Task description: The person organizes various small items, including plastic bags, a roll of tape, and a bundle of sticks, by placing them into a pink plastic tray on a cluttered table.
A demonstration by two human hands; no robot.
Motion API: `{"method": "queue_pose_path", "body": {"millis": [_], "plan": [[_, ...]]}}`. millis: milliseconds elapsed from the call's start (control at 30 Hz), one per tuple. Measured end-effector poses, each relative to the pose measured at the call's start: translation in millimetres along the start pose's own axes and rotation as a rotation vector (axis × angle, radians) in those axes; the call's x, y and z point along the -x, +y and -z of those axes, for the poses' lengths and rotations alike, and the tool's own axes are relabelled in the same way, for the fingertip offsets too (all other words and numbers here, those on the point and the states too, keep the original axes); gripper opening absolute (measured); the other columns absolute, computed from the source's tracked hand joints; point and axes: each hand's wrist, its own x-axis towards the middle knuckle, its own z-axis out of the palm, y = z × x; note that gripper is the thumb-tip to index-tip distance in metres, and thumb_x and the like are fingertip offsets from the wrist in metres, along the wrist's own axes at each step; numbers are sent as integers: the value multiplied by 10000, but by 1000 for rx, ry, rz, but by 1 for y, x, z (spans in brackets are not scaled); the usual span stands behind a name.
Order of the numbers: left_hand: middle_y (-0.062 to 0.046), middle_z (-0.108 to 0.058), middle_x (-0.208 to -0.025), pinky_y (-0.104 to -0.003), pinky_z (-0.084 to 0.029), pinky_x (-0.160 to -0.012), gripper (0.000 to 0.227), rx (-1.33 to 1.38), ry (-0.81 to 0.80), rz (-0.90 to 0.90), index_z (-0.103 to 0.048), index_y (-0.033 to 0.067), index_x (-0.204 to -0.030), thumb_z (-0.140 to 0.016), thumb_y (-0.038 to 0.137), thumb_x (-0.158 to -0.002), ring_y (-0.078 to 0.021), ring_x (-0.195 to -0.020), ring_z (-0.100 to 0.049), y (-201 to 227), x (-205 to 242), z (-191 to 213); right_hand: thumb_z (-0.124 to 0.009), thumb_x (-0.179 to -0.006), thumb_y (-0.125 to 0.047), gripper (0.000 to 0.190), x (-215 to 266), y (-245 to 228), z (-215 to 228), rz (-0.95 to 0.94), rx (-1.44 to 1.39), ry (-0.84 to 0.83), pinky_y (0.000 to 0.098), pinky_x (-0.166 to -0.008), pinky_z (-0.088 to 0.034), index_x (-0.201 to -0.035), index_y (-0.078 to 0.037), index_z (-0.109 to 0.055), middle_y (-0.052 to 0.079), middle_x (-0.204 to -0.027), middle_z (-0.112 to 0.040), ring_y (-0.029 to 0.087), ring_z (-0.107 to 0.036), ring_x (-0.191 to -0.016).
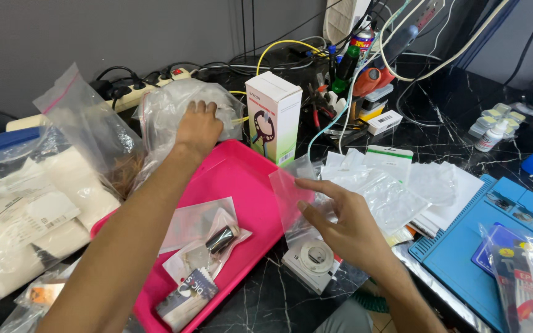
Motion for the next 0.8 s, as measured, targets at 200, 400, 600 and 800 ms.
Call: {"method": "queue_pose_path", "body": {"millis": [200,400,600,800], "plan": [[-177,-347,-1806,-604,-388,-1252,422,242,-371,241,-803,214,-1446,-712,220,-1034,-378,-1650,-328,-3,-8,11,-743,-1012,-389,525,-10,20,11,-185,86,-53,395,-774,-698,-1518,-265,-804,-21,-1555,-847,189,-936,-952],[-265,-777,-1309,-623,-576,-1077,361,502,-64,212,-781,-48,-1248,-609,-55,-931,-488,-1303,-677,-26,-17,2,-728,-1023,-370,522,-9,24,9,-87,82,-72,412,-866,-781,-1527,-244,-780,16,-1594,-822,207,-933,-1091],[-293,-808,-1319,-571,-633,-1037,617,531,133,199,-825,10,-1386,-740,-190,-809,-514,-1227,-759,-58,-11,-6,-720,-1033,-379,505,-11,18,7,-82,82,-74,415,-953,-669,-1515,-257,-811,1,-1538,-863,189,-840,-1333],[-298,-782,-1074,-694,-561,-826,575,622,119,286,-638,24,-1270,-494,-289,-810,-616,-1000,-720,-96,22,32,-748,-1041,-307,476,-25,-1,-4,-29,169,-73,402,-881,-578,-1512,-289,-821,-35,-1492,-880,177,-824,-1233]]}}
